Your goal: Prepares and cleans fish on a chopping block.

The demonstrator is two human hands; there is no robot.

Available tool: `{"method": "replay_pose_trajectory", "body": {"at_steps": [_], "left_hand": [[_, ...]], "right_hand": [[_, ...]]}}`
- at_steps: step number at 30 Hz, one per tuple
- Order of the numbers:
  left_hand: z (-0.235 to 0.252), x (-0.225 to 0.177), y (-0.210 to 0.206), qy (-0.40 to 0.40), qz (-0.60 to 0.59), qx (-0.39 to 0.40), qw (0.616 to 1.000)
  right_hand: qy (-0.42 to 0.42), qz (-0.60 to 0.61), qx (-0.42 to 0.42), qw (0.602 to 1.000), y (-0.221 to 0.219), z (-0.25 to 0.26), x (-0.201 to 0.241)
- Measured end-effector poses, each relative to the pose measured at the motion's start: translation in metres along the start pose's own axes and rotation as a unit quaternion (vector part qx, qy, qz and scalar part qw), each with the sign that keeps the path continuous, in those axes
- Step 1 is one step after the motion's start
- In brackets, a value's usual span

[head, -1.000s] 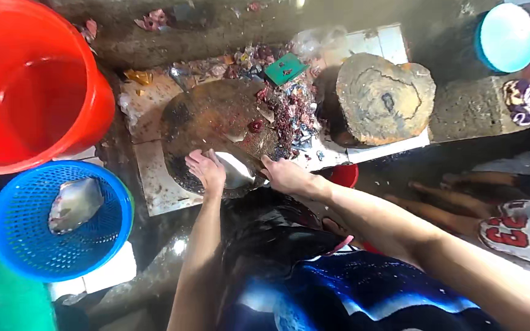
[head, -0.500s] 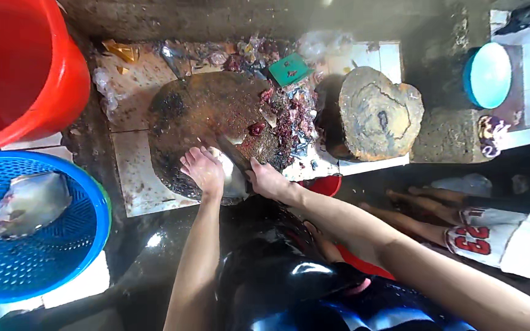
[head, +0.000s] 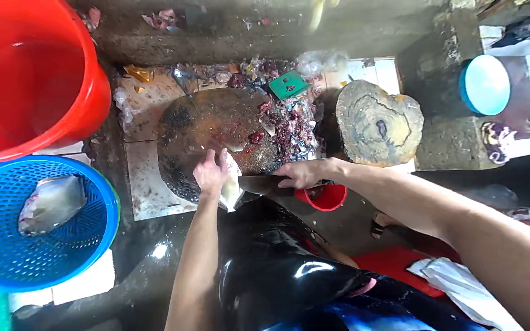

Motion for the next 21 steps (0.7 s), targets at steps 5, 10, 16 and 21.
{"method": "replay_pose_trajectory", "body": {"at_steps": [5, 10, 16, 21], "left_hand": [[0.013, 0.019, 0.005, 0.120, -0.269, 0.115, 0.949], [0.000, 0.025, 0.012, 0.148, -0.383, 0.230, 0.882], [-0.009, 0.004, 0.063, 0.134, -0.146, -0.075, 0.977], [-0.025, 0.012, 0.050, 0.153, -0.118, -0.184, 0.964]], "right_hand": [[0.008, 0.103, -0.070, 0.992, -0.001, 0.017, 0.006], [0.008, 0.089, -0.051, 0.995, 0.008, 0.019, 0.040], [-0.202, -0.104, -0.026, 0.973, 0.006, 0.021, 0.064], [-0.280, -0.073, -0.010, 0.957, -0.011, 0.016, 0.079]]}}
Point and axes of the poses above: each hand's wrist, its own z-axis towards the middle knuckle, its own y-axis out of the back of the hand, x = y × z, the point moved 9 cm from there along z, towards the middle knuckle, and after that the axes turned 14 degrees about -z, right-handed, at the moved point
